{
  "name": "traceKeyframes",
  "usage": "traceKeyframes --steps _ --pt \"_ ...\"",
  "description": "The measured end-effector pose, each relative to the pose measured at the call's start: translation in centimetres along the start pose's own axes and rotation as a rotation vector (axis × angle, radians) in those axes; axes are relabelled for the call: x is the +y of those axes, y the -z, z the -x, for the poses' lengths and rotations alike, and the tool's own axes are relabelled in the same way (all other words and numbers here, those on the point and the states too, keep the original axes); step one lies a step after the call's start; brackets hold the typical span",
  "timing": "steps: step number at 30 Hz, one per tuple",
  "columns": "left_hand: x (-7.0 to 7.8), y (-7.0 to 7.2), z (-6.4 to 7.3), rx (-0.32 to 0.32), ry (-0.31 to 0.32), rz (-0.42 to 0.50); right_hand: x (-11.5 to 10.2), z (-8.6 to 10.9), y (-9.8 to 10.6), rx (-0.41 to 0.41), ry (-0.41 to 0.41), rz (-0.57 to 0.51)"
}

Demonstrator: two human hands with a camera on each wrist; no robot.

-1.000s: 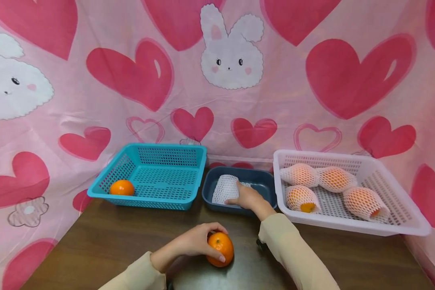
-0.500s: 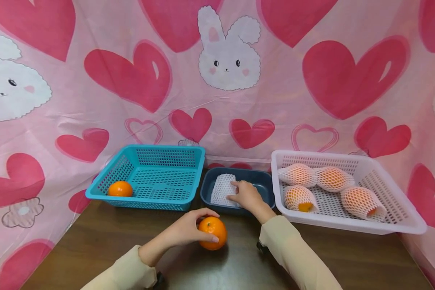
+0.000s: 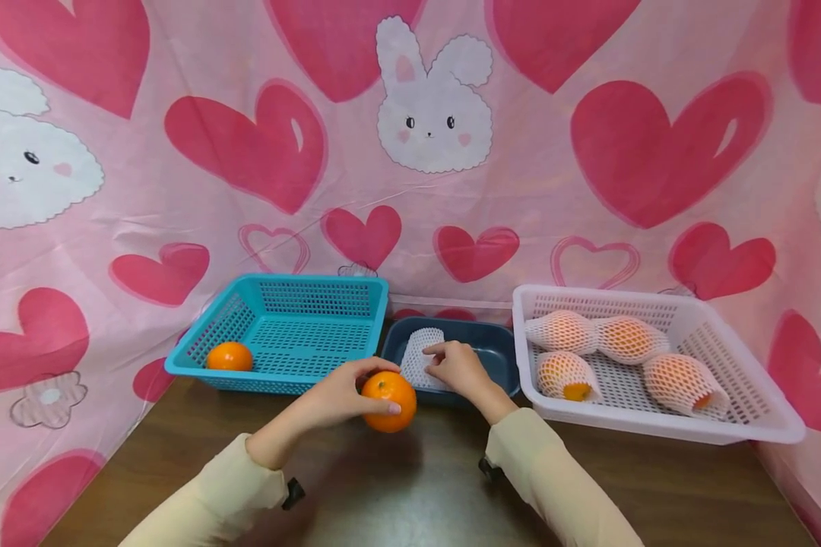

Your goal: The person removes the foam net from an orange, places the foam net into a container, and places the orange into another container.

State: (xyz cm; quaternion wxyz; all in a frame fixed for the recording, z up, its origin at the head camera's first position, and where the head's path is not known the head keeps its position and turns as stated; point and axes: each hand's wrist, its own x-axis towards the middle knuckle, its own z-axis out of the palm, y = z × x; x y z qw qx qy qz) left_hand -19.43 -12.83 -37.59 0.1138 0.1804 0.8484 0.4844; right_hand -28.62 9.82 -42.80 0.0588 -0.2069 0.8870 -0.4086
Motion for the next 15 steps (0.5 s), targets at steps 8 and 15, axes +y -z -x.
traceKeyframes --steps 8,15 --pt "0.9 2.6 0.1 0.066 0.061 0.139 -0.6 0.0 -1.0 0.027 0.0 -0.112" --pt "0.1 3.7 0.5 0.117 0.099 0.197 -1.3 0.2 -2.2 0.057 0.034 -0.312"
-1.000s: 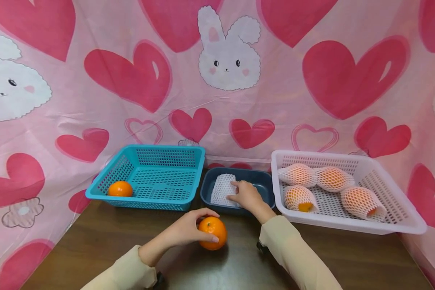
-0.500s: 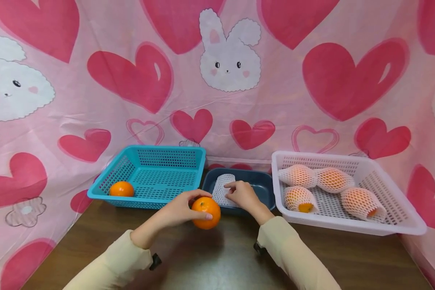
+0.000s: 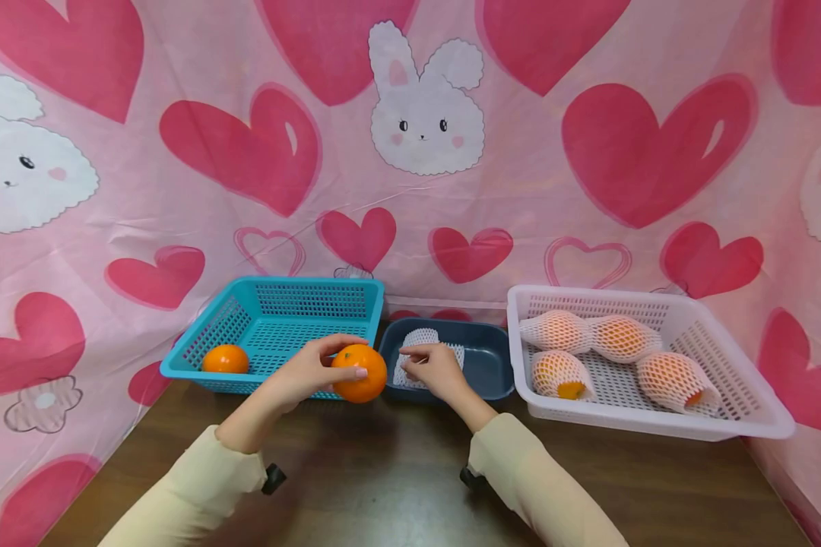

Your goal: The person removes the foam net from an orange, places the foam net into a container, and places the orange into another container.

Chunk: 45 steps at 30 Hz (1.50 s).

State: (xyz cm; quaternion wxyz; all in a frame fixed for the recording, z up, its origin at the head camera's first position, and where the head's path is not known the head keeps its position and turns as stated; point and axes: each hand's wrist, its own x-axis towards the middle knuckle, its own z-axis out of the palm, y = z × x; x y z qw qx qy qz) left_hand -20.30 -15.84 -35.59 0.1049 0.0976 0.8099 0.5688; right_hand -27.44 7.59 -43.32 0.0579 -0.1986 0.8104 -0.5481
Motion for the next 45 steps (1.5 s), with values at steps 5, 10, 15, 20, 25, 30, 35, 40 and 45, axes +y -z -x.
traceKeyframes --steps 5,10,15,20,25,30,35,40,45 --pt "-0.6 0.8 0.1 0.048 0.004 -0.004 -0.8 0.3 -1.1 -0.03 -0.063 -0.181" --pt "-0.6 1.9 0.0 0.101 -0.023 -0.041 -1.3 0.4 -2.3 -0.077 -0.127 -0.304" --pt "-0.6 3.1 -0.1 0.138 -0.015 -0.059 -1.5 0.5 -3.4 -0.113 -0.172 -0.379" --pt "-1.1 4.0 -0.4 0.172 -0.003 -0.056 -1.8 0.6 -4.4 -0.132 -0.197 -0.463" --pt "-1.8 4.9 -0.7 0.218 0.027 -0.073 -2.1 0.5 -5.1 -0.118 -0.213 -0.555" --pt "-2.6 6.0 -0.9 0.255 0.069 -0.07 -2.2 0.4 -6.0 -0.059 -0.233 -0.682" --pt "-3.7 7.0 -1.0 0.288 0.094 -0.072 -2.3 0.2 -6.9 -0.006 -0.257 -0.768" --pt "-4.9 7.9 -1.0 0.318 0.113 -0.14 -2.5 -0.1 -7.4 0.016 -0.266 -0.789" --pt "-6.0 9.0 -1.1 0.342 0.135 -0.233 -2.5 -0.2 -7.5 0.028 -0.281 -0.791"
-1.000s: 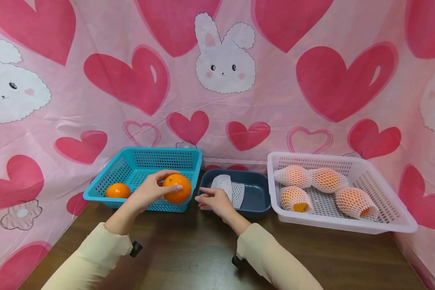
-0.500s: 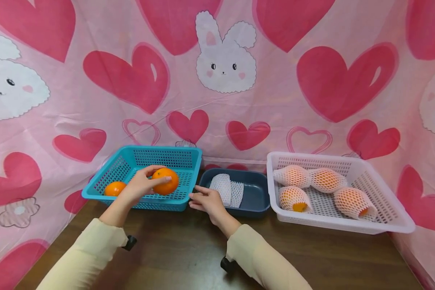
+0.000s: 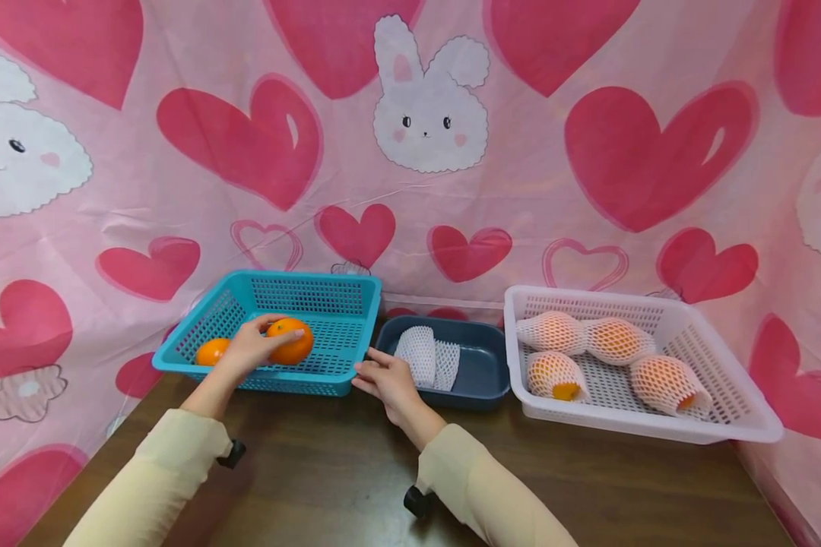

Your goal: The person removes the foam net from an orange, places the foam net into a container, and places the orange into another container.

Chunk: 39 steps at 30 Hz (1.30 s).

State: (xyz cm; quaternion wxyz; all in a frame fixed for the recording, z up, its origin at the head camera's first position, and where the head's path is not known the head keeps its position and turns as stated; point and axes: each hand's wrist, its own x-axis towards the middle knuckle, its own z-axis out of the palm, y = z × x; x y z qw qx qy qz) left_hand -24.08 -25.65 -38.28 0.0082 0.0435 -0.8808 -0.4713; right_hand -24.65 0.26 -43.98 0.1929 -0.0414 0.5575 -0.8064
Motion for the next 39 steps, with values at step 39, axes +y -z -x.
traceKeyframes --steps 39 --pt "-1.9 1.5 -1.5 -0.067 0.072 -0.531 0.1 -0.2 0.3 -0.013 -0.011 0.016"
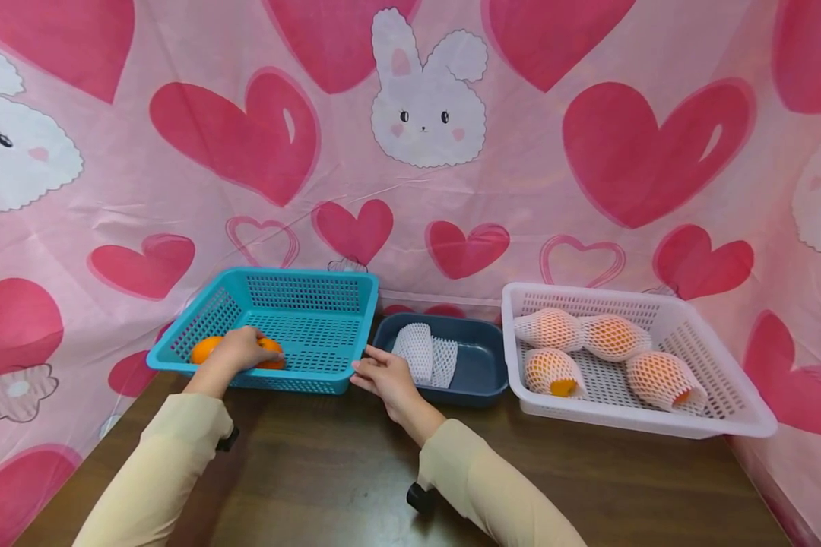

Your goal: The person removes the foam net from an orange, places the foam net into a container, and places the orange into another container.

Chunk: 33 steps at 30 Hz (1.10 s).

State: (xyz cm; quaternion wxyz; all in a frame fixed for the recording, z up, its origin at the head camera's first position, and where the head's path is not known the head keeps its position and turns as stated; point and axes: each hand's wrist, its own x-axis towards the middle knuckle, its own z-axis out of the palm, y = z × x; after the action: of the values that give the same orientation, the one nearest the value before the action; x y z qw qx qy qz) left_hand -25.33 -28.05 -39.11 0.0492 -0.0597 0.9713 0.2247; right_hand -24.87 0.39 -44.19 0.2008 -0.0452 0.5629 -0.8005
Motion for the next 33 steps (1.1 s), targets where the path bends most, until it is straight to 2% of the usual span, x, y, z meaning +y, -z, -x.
traceKeyframes --steps 8,20,28,33 --pt "0.3 0.2 -0.2 0.008 -0.027 -0.084 -0.1 0.0 0.0 0.019 -0.015 -0.005" --pt "0.4 0.2 -0.1 0.02 -0.019 -0.1 -0.4 0.2 0.1 0.031 -0.049 -0.004" --pt "1.5 0.0 0.0 0.102 -0.045 -0.093 -1.0 0.3 0.9 0.001 -0.029 0.005" --pt "2.5 -0.2 0.0 0.147 -0.052 -0.071 -1.8 0.5 1.6 -0.056 -0.034 0.049"
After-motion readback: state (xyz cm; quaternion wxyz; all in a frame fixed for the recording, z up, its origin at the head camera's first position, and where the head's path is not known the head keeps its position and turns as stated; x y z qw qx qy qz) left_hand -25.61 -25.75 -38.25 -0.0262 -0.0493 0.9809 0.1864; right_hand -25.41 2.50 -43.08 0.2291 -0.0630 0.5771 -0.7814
